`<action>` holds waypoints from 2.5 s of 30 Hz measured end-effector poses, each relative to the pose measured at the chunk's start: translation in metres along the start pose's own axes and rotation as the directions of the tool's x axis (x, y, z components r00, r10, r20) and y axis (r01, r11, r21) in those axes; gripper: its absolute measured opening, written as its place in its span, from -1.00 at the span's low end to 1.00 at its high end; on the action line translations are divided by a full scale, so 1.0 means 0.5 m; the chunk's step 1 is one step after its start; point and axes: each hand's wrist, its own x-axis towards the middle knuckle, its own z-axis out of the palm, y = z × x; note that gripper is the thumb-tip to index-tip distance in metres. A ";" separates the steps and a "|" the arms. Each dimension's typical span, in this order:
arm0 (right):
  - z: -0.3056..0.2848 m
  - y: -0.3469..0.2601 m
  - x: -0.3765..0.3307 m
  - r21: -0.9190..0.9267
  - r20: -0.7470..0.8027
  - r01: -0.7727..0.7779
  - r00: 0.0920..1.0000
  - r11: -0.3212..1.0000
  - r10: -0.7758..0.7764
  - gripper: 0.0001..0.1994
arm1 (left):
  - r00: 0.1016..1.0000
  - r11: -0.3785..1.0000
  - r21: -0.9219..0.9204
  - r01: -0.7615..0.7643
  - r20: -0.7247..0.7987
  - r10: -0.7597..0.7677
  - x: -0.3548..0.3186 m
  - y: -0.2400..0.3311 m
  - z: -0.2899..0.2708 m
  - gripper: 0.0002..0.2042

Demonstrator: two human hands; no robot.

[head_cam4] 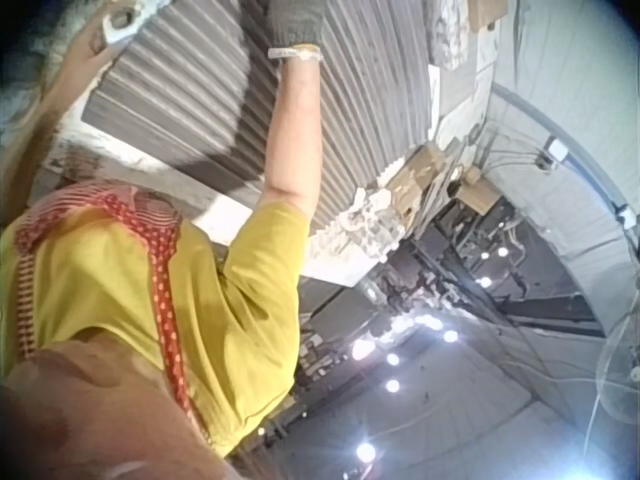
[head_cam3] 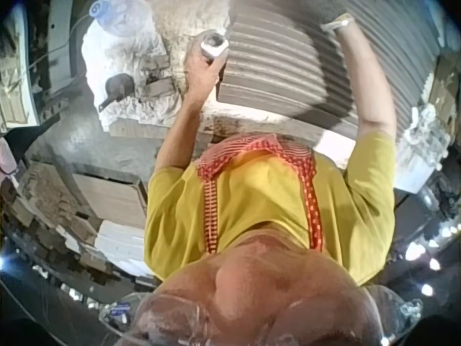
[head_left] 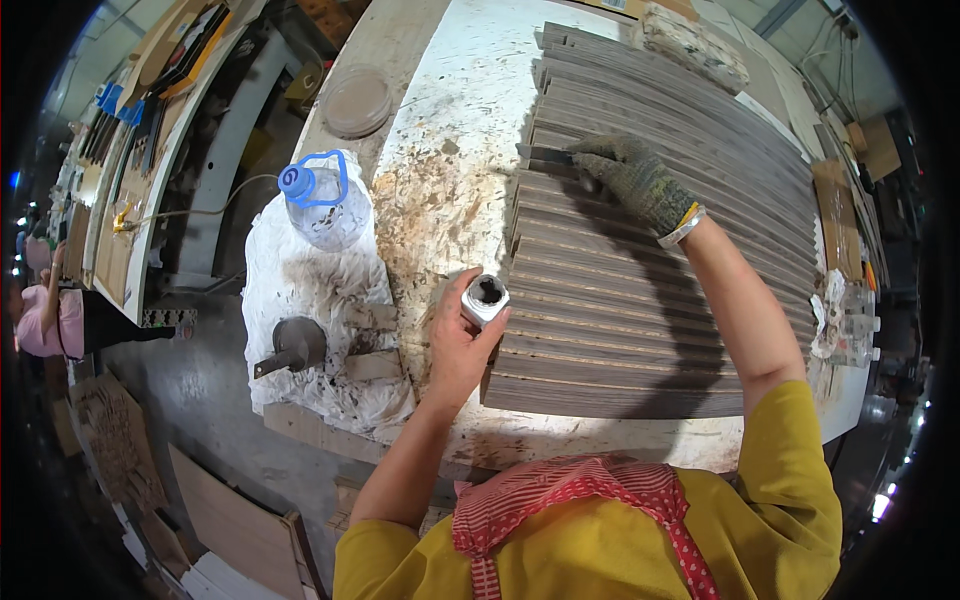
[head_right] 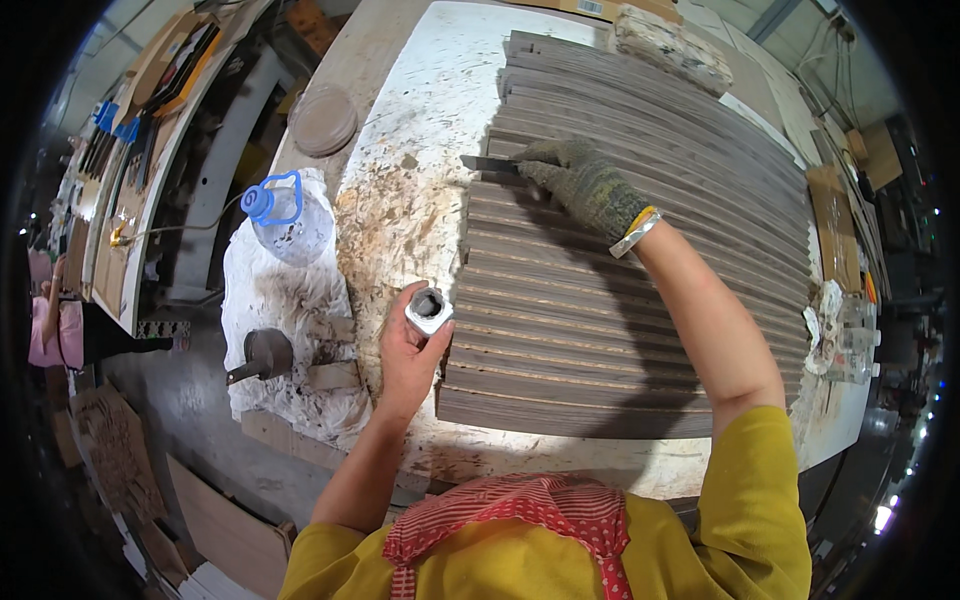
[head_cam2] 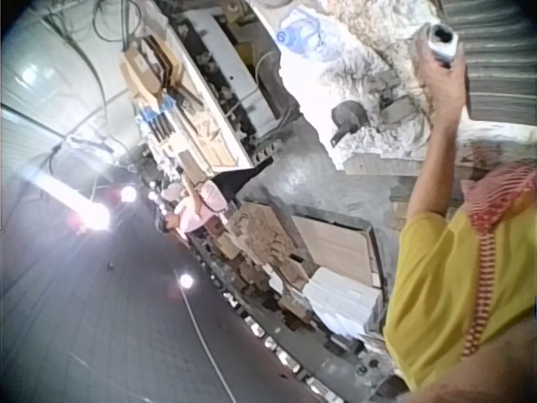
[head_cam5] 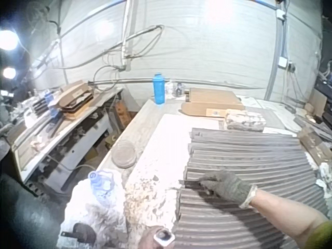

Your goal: The person applies a liquid from a small bottle to a corrugated wood panel and wipes the surface with a cloth.

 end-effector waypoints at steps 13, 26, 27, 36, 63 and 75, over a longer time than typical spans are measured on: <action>0.011 0.014 -0.014 0.457 -0.100 -0.072 0.986 0.887 0.131 -0.72 | 1.000 0.998 0.055 0.018 0.022 -0.019 -0.002 0.011 0.001 -0.50; 0.045 0.038 -0.015 -0.237 -0.261 0.407 0.848 0.882 -0.461 -0.76 | 0.998 0.996 0.072 0.050 0.035 -0.053 -0.002 0.016 0.002 -0.49; 0.047 0.038 -0.016 -0.245 -0.262 0.422 0.838 0.873 -0.478 -0.76 | 0.998 0.996 0.073 0.051 0.034 -0.054 -0.002 0.017 0.002 -0.49; 0.058 0.050 -0.010 -0.248 -0.323 0.449 0.797 0.858 -0.511 -0.76 | 0.999 0.997 0.073 0.031 0.037 -0.034 -0.001 0.016 0.003 -0.50; 0.051 0.030 -0.085 -0.025 -0.410 0.175 0.896 0.984 -0.170 -0.73 | 0.996 0.999 -0.007 0.035 -0.077 -0.036 0.062 0.014 0.002 -0.50; 0.079 0.048 -0.024 -0.181 -0.320 0.282 0.889 0.942 -0.328 -0.77 | 0.997 0.996 0.091 -0.011 -0.080 0.018 0.071 -0.004 0.000 -0.48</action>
